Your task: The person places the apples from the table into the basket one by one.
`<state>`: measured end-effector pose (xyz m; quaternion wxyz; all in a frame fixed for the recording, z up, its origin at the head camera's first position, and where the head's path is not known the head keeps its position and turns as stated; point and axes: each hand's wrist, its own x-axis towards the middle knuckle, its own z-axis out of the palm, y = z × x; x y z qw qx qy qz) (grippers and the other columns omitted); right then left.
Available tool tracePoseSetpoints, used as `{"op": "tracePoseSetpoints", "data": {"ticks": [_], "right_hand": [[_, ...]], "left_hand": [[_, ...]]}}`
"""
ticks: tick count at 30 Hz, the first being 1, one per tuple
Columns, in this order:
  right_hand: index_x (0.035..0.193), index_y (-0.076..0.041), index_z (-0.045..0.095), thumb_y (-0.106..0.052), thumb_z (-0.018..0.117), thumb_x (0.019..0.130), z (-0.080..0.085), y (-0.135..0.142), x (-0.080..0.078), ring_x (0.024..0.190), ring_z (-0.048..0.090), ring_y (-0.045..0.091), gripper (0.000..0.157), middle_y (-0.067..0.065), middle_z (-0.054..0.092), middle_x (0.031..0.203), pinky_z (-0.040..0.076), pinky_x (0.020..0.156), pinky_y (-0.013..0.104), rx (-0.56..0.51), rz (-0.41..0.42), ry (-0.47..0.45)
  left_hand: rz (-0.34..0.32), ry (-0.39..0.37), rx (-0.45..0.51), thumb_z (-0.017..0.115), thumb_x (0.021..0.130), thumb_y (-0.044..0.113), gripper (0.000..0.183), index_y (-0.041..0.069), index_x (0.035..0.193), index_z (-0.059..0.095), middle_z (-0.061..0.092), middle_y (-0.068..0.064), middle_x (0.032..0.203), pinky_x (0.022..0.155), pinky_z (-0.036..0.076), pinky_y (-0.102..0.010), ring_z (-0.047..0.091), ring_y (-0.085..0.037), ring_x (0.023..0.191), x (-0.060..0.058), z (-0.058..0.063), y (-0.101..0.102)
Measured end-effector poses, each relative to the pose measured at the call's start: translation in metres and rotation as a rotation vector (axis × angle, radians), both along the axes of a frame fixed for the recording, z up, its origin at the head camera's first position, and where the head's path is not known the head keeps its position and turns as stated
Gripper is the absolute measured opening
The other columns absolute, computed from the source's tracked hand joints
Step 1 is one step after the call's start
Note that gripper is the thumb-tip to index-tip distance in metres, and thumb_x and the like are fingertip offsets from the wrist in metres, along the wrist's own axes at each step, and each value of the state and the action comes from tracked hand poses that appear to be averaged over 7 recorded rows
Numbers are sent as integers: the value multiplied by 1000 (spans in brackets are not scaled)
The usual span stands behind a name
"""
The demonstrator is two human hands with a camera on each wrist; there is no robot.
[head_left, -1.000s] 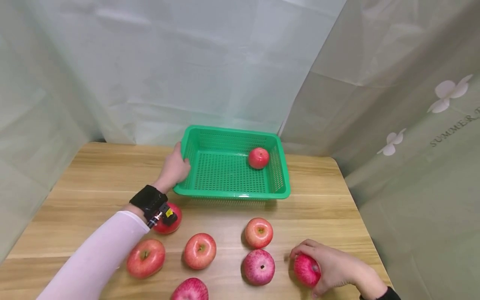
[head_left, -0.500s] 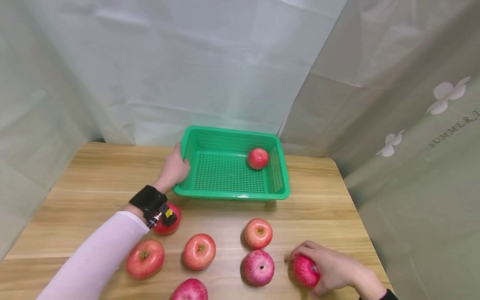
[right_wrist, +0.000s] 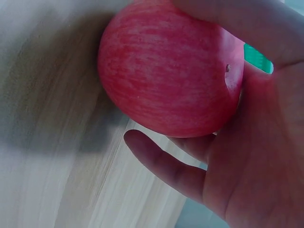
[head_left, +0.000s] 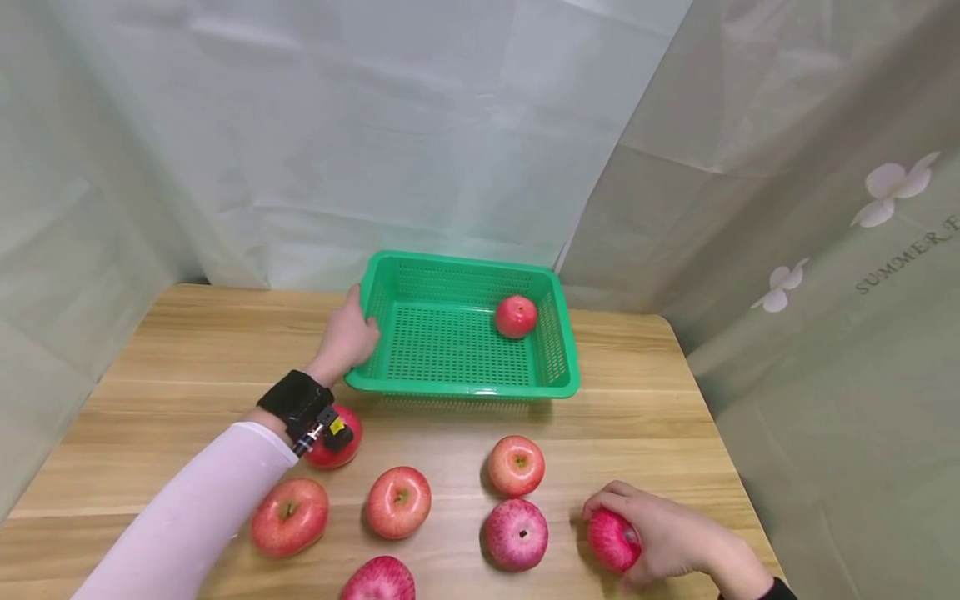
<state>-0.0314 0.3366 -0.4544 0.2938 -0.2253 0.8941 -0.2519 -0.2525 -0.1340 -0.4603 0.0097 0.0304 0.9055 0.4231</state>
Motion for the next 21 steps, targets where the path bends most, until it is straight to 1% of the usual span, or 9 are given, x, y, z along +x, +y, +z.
{"op": "tracePoseSetpoints", "data": {"ticks": [5, 12, 18, 21], "right_hand": [[129, -33, 65, -19, 99, 68, 0, 0, -2, 106, 57, 6, 71, -15, 57, 126, 57, 80, 27, -5, 4, 9], [129, -34, 64, -24, 99, 69, 3, 0, -6, 105, 57, 8, 70, -14, 56, 126, 56, 78, 26, 29, -6, 18], [133, -30, 63, -24, 96, 71, 9, 1, -6, 102, 57, 6, 70, -12, 57, 125, 56, 75, 26, 33, 10, 98], [136, -29, 62, -27, 95, 73, 11, 2, -7, 101, 58, 6, 71, -10, 58, 126, 56, 75, 26, 42, 3, 121]], "left_hand": [[-3, 1, 5, 40, 109, 7, 73, -8, 167, -1, 58, -46, 125, 59, 59, -42, 70, -40, 80, 1, 0, 1], [2, -3, 0, 40, 110, 7, 72, -9, 167, 0, 57, -46, 128, 61, 59, -43, 70, -41, 83, 2, 2, 1], [9, -11, 4, 41, 109, 7, 73, -7, 168, -1, 59, -44, 122, 60, 59, -42, 70, -39, 80, 2, 2, 1], [13, -19, 9, 41, 110, 7, 74, -7, 168, -1, 59, -44, 123, 60, 59, -41, 69, -38, 80, 2, 3, 2]]}}
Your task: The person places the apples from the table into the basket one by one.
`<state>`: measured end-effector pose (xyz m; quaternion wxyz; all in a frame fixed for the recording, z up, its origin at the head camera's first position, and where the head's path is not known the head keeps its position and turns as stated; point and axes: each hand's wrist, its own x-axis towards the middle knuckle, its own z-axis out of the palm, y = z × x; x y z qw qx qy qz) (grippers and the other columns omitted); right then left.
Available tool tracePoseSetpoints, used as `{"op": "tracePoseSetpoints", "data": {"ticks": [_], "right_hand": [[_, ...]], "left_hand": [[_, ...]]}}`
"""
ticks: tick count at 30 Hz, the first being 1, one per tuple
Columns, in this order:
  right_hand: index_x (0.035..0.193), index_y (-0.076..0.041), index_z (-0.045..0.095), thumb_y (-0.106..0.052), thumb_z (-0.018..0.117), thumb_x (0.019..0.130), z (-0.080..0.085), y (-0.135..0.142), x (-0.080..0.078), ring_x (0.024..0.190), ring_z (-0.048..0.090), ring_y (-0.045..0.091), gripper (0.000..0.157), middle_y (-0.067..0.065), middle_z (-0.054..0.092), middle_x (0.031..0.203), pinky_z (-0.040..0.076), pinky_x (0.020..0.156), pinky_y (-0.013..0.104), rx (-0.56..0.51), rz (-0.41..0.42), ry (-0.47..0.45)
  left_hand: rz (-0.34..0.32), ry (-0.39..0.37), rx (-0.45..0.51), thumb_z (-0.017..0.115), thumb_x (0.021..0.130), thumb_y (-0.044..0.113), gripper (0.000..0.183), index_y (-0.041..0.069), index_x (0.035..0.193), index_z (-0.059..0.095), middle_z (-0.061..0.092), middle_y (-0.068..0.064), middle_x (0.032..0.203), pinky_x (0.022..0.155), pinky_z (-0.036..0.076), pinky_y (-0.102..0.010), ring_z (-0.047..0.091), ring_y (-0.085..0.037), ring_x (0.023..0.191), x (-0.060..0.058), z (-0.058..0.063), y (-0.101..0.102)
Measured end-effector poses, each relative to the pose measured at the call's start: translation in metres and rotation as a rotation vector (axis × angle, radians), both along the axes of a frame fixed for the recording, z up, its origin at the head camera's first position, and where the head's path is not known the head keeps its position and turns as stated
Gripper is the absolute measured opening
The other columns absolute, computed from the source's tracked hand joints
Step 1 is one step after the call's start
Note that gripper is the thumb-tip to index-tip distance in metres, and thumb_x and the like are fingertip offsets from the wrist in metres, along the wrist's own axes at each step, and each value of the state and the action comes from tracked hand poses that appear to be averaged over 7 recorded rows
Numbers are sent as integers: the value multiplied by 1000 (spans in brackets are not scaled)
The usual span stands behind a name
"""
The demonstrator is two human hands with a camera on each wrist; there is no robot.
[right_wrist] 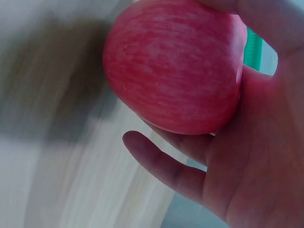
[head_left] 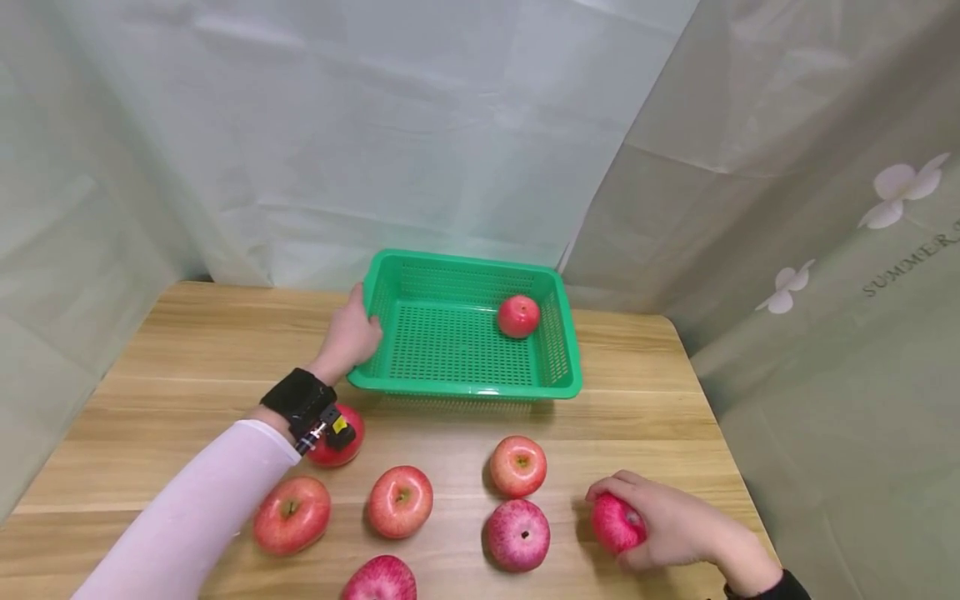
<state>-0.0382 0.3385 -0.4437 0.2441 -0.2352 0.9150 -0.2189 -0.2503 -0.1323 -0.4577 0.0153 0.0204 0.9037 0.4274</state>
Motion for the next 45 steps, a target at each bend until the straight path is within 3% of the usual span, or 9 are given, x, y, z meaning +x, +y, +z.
{"op": "tracePoseSetpoints", "data": {"ticks": [8, 20, 26, 34, 45], "right_hand": [[138, -24, 63, -32, 94, 78, 9, 0, -8, 104, 59, 6, 68, -9, 59, 128, 57, 78, 28, 4, 6, 41], [138, -25, 62, -31, 94, 75, 24, -6, -18, 102, 60, 8, 71, -9, 58, 127, 57, 76, 28, 41, 8, 100], [140, -29, 60, -29, 93, 78, 38, -12, -29, 105, 61, 12, 71, -8, 58, 130, 58, 77, 28, 56, 4, 130], [142, -19, 57, -26, 93, 79, 52, -20, -44, 109, 62, 16, 73, -5, 60, 131, 59, 81, 30, 26, 47, 188], [138, -19, 55, -25, 93, 80, 70, -40, -64, 109, 61, 15, 70, -8, 60, 125, 59, 81, 28, 3, 93, 211]], "left_hand": [[-2, 14, -16, 41, 109, 6, 72, -10, 167, 0, 58, -46, 125, 63, 58, -42, 69, -40, 83, 1, 1, 1], [4, 11, -19, 40, 109, 7, 72, -9, 167, 1, 59, -45, 123, 60, 59, -42, 69, -39, 81, 0, -1, -1], [3, 10, -23, 40, 109, 7, 72, -9, 167, 1, 59, -45, 124, 60, 59, -41, 69, -38, 81, -1, -2, -1], [3, 7, -15, 41, 109, 7, 73, -8, 168, -2, 61, -42, 117, 58, 59, -40, 69, -34, 75, 0, -1, -1], [17, -9, -6, 42, 110, 8, 73, -8, 168, 1, 60, -43, 119, 61, 59, -40, 69, -35, 77, 1, 1, 1]]}}
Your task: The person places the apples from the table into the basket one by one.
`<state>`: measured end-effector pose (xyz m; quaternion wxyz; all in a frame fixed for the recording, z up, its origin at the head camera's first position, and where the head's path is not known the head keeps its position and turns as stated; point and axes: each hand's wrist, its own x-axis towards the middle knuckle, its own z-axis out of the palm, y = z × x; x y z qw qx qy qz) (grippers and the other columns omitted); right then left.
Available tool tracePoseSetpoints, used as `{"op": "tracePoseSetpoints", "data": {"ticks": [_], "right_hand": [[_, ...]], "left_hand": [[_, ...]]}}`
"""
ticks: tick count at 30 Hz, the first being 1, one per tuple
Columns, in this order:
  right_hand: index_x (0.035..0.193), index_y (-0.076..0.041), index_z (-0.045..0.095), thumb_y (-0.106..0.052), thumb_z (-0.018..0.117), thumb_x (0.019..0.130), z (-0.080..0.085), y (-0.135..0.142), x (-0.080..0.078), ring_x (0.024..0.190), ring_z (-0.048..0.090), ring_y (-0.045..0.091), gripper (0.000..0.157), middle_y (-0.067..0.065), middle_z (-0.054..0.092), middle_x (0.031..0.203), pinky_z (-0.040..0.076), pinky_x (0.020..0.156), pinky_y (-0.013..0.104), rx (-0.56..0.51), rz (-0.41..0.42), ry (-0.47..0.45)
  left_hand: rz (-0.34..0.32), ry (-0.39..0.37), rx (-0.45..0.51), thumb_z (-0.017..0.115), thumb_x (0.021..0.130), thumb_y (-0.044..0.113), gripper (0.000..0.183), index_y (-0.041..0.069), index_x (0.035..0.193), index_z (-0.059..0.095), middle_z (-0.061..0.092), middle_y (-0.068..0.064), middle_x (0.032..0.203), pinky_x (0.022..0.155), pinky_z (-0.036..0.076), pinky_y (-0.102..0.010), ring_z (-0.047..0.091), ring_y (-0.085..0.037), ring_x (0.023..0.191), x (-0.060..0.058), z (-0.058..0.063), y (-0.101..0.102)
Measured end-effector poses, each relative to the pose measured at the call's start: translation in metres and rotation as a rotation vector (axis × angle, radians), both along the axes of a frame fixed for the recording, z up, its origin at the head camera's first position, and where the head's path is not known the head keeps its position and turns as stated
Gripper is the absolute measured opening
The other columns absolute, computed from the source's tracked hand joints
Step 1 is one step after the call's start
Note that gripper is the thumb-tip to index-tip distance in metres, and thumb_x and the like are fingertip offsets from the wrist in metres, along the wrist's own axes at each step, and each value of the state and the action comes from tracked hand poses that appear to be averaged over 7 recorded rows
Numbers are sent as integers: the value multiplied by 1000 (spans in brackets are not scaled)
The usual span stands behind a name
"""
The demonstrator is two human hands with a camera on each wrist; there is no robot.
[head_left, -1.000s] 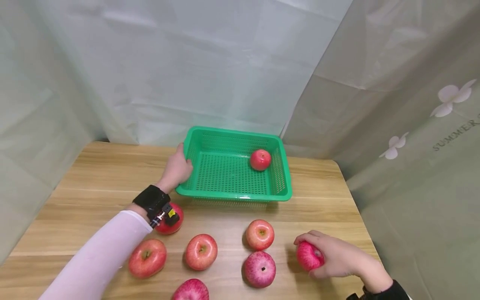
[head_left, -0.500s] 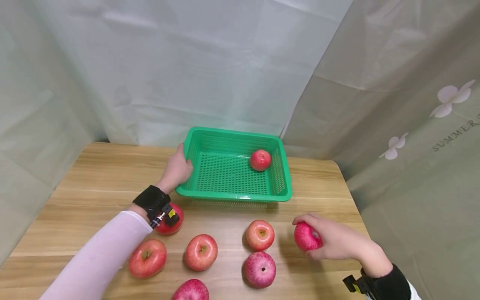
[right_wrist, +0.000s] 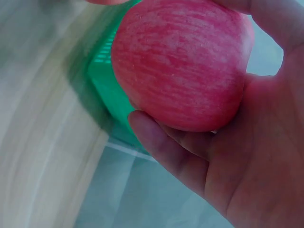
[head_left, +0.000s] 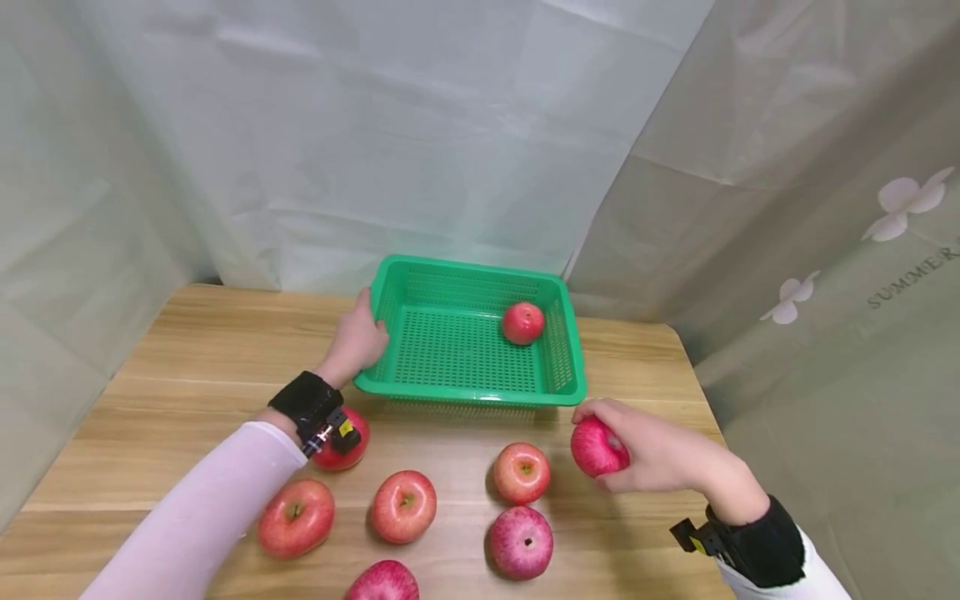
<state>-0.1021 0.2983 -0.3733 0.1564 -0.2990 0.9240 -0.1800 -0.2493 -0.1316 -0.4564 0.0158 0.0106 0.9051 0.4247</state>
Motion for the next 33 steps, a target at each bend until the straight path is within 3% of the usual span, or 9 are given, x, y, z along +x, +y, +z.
{"op": "tracePoseSetpoints", "data": {"ticks": [10, 16, 25, 33], "right_hand": [[139, -19, 54, -25, 90, 82, 14, -16, -20, 108, 62, 14, 68, -6, 61, 123, 59, 84, 30, 0, 49, 37], [142, -22, 53, -31, 91, 83, 19, -26, -34, 106, 64, 14, 70, -6, 62, 123, 60, 83, 30, -35, 33, -6], [142, -19, 54, -32, 91, 83, 17, -34, -46, 107, 63, 13, 71, -7, 62, 122, 60, 85, 31, -67, 78, 19], [143, -21, 55, -28, 89, 84, 16, -38, -56, 113, 60, 16, 68, -4, 59, 130, 59, 87, 33, -89, 85, 49]], "left_hand": [[3, 10, -6, 42, 109, 7, 72, -8, 168, 1, 58, -45, 125, 64, 60, -44, 69, -40, 84, 1, 1, 1], [1, 10, -2, 41, 109, 7, 72, -8, 167, 1, 57, -46, 127, 65, 59, -43, 68, -39, 84, 2, 1, 0], [1, 4, 1, 41, 110, 8, 72, -7, 168, 0, 53, -46, 135, 68, 59, -45, 68, -41, 89, 0, 0, 0], [1, -2, 19, 41, 110, 7, 73, -7, 168, 0, 57, -45, 128, 64, 60, -43, 69, -38, 82, 0, -2, 0]]}}
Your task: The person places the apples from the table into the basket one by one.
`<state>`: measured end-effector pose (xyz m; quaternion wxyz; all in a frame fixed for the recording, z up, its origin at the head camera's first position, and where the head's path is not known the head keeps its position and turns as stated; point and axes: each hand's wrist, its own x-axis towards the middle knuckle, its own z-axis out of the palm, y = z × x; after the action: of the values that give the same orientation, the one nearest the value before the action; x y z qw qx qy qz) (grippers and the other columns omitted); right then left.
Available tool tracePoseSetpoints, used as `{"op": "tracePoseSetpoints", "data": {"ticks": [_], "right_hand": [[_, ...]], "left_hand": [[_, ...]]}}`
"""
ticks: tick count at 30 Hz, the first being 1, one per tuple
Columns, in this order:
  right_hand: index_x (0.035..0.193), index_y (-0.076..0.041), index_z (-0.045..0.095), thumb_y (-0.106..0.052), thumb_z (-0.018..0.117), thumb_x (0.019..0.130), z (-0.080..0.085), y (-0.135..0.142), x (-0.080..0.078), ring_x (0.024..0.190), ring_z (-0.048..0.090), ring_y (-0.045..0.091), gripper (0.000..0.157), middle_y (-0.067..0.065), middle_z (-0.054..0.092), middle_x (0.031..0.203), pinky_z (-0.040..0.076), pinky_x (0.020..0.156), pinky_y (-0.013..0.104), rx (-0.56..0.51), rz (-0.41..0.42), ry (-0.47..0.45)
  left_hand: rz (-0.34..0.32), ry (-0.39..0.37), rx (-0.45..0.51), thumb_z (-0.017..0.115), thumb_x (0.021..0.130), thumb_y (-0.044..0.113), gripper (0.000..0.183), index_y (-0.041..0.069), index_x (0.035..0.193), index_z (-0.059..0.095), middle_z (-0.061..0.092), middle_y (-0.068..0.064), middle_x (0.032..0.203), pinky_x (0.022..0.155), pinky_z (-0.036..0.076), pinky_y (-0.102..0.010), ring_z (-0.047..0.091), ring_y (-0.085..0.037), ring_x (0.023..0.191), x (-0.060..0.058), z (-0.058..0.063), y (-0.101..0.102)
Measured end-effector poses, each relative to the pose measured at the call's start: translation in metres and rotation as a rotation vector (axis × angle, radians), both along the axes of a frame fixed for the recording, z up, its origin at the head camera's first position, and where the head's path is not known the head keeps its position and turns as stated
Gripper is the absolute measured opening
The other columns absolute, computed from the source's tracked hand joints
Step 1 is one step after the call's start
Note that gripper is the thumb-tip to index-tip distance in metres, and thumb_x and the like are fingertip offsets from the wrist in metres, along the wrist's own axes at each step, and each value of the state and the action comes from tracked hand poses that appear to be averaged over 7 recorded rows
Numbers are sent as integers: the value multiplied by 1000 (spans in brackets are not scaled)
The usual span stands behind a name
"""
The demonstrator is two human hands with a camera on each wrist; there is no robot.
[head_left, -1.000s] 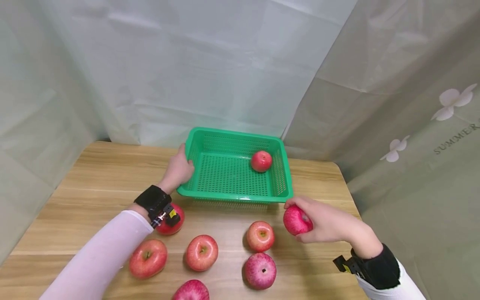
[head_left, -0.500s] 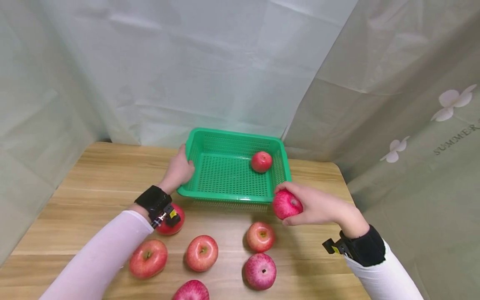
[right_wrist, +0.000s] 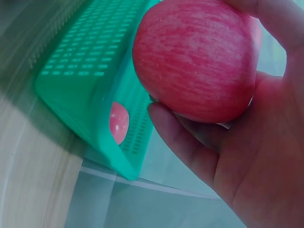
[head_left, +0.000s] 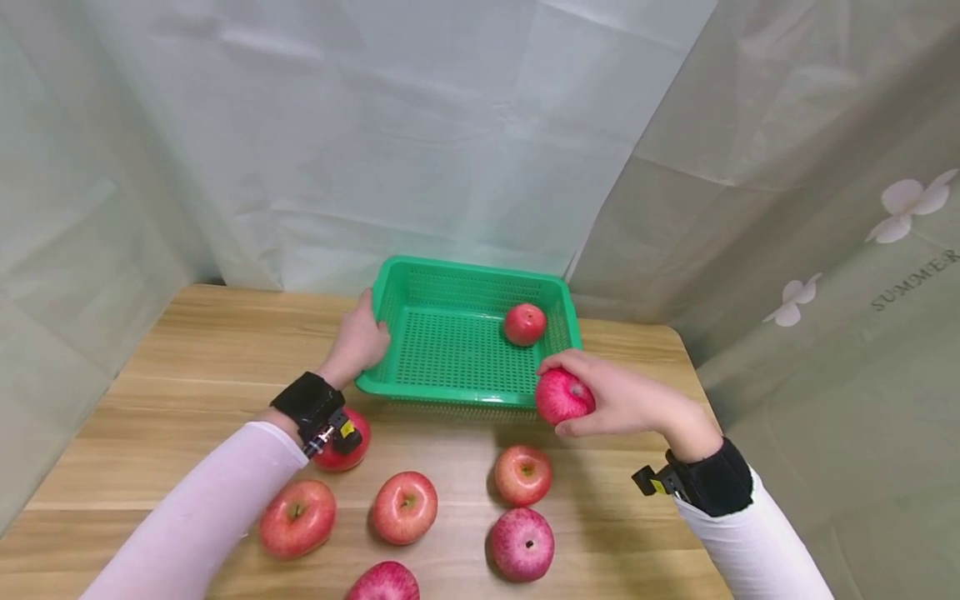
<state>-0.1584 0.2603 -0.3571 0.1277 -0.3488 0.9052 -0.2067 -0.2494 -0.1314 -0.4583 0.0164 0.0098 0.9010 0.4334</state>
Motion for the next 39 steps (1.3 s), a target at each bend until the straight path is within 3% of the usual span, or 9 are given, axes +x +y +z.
{"op": "tracePoseSetpoints", "data": {"ticks": [7, 12, 20, 30, 39], "right_hand": [[144, -18, 56, -30, 89, 85, 0, -2, -6, 114, 61, 17, 69, -3, 59, 130, 59, 88, 34, -3, 0, 10], [147, -19, 56, -35, 90, 86, -3, -3, -19, 117, 60, 21, 72, 1, 59, 133, 59, 89, 37, -39, -38, 28], [157, -21, 51, -46, 87, 89, -25, -7, -44, 119, 60, 24, 81, 5, 53, 141, 59, 91, 42, -20, -139, 46], [157, -18, 52, -30, 81, 92, -46, -24, -64, 118, 61, 27, 72, 13, 50, 146, 57, 96, 44, 49, -90, 84], [155, -19, 55, -35, 81, 95, -57, -29, -72, 128, 57, 29, 68, 11, 49, 151, 54, 101, 46, 100, -71, 60]], "left_hand": [[-4, 1, 1, 42, 109, 7, 73, -7, 168, 1, 59, -43, 124, 64, 61, -42, 69, -37, 81, 0, -2, 2], [0, -3, 4, 41, 110, 8, 73, -6, 168, 0, 60, -42, 122, 63, 60, -42, 70, -37, 80, -2, -3, 1], [3, 7, -14, 42, 109, 7, 72, -7, 168, 2, 57, -44, 130, 65, 61, -43, 69, -39, 87, -3, -3, 0], [1, 8, -11, 41, 110, 8, 72, -7, 168, 1, 54, -45, 135, 67, 61, -44, 69, -40, 88, -2, -2, -1], [-3, 15, -31, 41, 109, 7, 73, -9, 167, 1, 59, -45, 124, 64, 59, -43, 69, -37, 80, -1, -1, 0]]}}
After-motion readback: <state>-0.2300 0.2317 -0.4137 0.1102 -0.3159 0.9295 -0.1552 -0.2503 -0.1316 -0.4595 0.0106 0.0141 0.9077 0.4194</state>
